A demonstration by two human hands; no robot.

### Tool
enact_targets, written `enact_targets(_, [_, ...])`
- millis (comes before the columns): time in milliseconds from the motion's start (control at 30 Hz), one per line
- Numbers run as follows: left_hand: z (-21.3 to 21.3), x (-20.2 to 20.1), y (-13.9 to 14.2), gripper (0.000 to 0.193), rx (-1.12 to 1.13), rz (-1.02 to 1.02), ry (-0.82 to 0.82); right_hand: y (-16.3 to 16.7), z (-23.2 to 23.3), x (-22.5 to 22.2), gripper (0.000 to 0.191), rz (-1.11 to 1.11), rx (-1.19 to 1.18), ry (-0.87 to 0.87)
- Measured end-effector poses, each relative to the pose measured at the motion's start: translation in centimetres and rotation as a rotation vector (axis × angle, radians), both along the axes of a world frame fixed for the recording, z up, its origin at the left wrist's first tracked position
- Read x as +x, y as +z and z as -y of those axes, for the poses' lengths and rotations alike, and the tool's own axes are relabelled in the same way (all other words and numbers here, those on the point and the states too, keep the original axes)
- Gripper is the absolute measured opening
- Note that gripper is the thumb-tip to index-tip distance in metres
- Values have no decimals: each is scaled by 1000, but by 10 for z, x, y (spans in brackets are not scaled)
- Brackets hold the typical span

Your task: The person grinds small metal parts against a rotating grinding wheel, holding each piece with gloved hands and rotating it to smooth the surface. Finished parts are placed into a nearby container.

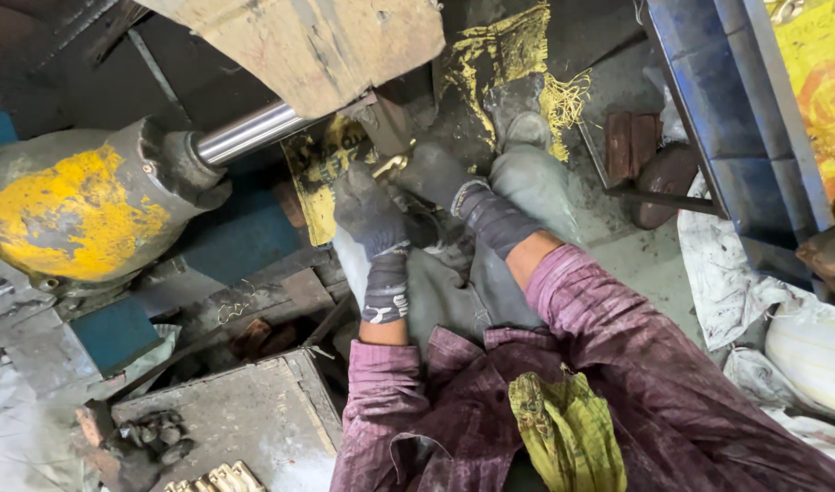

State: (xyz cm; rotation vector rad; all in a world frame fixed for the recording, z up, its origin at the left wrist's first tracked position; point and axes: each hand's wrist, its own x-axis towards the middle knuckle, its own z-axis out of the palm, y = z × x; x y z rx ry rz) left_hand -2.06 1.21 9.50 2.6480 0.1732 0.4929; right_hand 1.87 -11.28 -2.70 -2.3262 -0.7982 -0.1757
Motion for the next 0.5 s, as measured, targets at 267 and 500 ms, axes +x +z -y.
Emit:
enact_targets(267, [-14, -5, -8, 32, 129, 191, -36, -12, -13, -3, 26, -94, -42, 68])
enact_targets(500, [-5, 3, -22, 31, 92, 157, -45, -14, -7, -5, 24, -199, 23, -71])
